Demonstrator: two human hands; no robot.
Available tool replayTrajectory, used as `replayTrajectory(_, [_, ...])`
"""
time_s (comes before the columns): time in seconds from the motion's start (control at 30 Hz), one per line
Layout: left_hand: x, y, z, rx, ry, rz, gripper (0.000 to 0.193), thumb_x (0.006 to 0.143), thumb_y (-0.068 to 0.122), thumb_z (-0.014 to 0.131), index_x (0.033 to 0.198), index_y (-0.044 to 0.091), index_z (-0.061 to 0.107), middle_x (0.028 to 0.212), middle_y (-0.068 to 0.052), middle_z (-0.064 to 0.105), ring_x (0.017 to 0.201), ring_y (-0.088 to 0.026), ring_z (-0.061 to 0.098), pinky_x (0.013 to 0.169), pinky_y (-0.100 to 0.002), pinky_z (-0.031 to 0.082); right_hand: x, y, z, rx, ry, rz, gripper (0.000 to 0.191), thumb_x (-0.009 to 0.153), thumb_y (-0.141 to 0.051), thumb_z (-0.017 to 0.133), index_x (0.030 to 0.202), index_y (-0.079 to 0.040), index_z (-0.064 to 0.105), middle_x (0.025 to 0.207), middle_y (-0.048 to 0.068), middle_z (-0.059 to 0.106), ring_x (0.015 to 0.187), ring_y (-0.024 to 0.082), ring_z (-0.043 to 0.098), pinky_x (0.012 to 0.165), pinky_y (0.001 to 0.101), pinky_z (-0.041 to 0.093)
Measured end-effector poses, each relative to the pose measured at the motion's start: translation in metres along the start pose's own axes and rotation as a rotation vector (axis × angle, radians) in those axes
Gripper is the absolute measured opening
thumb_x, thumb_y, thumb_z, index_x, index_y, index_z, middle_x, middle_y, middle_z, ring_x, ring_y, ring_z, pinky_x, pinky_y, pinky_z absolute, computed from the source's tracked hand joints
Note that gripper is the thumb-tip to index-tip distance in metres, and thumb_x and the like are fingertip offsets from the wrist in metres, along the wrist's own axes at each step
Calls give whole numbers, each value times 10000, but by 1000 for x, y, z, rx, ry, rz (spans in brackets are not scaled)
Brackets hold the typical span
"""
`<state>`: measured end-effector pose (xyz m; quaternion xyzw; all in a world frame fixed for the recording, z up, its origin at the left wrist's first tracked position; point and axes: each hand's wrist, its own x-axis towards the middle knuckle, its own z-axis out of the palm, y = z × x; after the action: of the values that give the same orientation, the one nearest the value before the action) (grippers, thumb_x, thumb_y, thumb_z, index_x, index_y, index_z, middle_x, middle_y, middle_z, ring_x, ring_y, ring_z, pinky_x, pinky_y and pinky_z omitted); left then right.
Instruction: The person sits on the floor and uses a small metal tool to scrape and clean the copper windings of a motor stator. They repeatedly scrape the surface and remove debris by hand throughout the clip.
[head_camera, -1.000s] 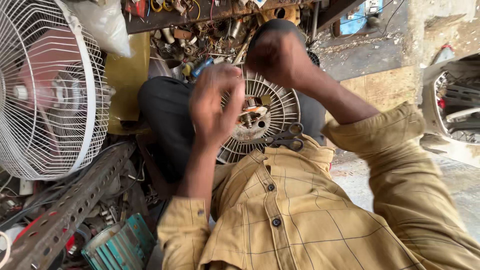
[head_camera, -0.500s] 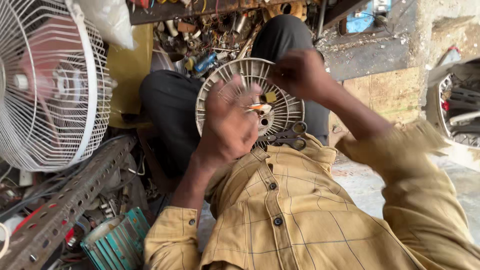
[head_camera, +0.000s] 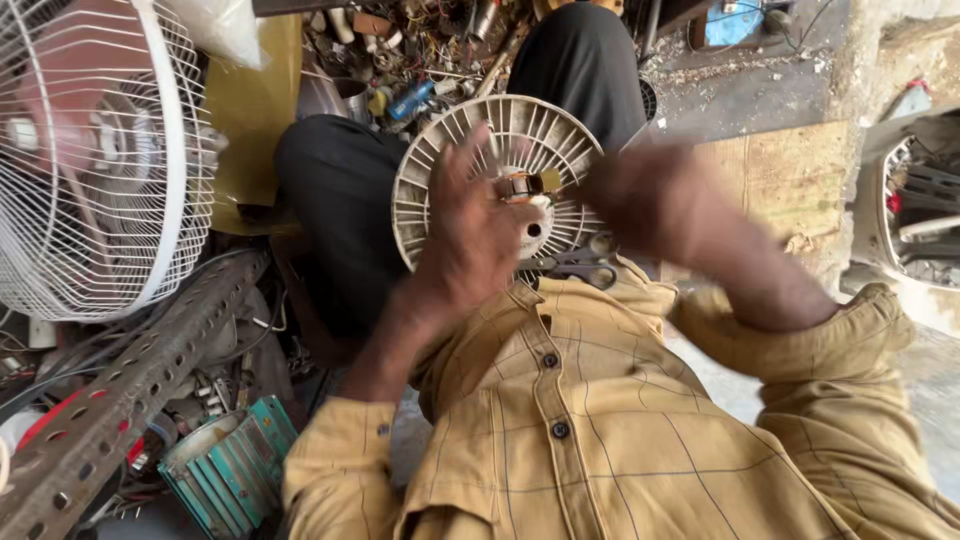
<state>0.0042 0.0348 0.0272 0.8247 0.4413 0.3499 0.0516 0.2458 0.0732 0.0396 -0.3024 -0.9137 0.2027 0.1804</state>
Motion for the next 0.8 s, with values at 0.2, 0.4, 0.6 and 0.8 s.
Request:
replayTrajectory(0.2, [-15, -16, 26, -964, 308, -360, 54, 961, 137, 683, 1001, 110, 707, 1257, -49, 647, 1046, -265, 669, 900, -448, 633, 36, 91, 67, 103, 273, 86, 110, 872, -138, 817, 901, -76, 731, 826, 95, 652, 770, 292, 657, 661, 429, 547])
replayTrajectory(0.4, [49, -61, 6, -298, -621, -272, 222, 949, 220, 851, 941, 43, 716, 966, -104, 691, 939, -261, 675, 831, -413, 541, 39, 23, 38, -93, 141, -123, 157, 804, -112, 755, 960, -123, 776, 822, 65, 700, 624, 215, 640, 481, 376, 472])
replayTrajectory(0.6, [-6, -2, 8, -1420, 58, -707, 452, 924, 200, 786, 1335, 207, 599, 1399, 28, 556, 1119, -162, 636, 912, -407, 617, -11, 5, 14, 57, 46, -196, 46, 852, -101, 752, 895, -98, 733, 840, 53, 712, 668, 205, 648, 563, 374, 504])
replayTrajectory(0.8, [-27, -18, 28, -1034, 241, -363, 143, 973, 150, 722, 1076, 53, 699, 1361, -92, 557, 1193, -177, 578, 959, -476, 644, 27, 92, 62, 279, 271, 225, 32, 954, -157, 770, 967, -130, 781, 847, 25, 725, 693, 161, 708, 627, 300, 570])
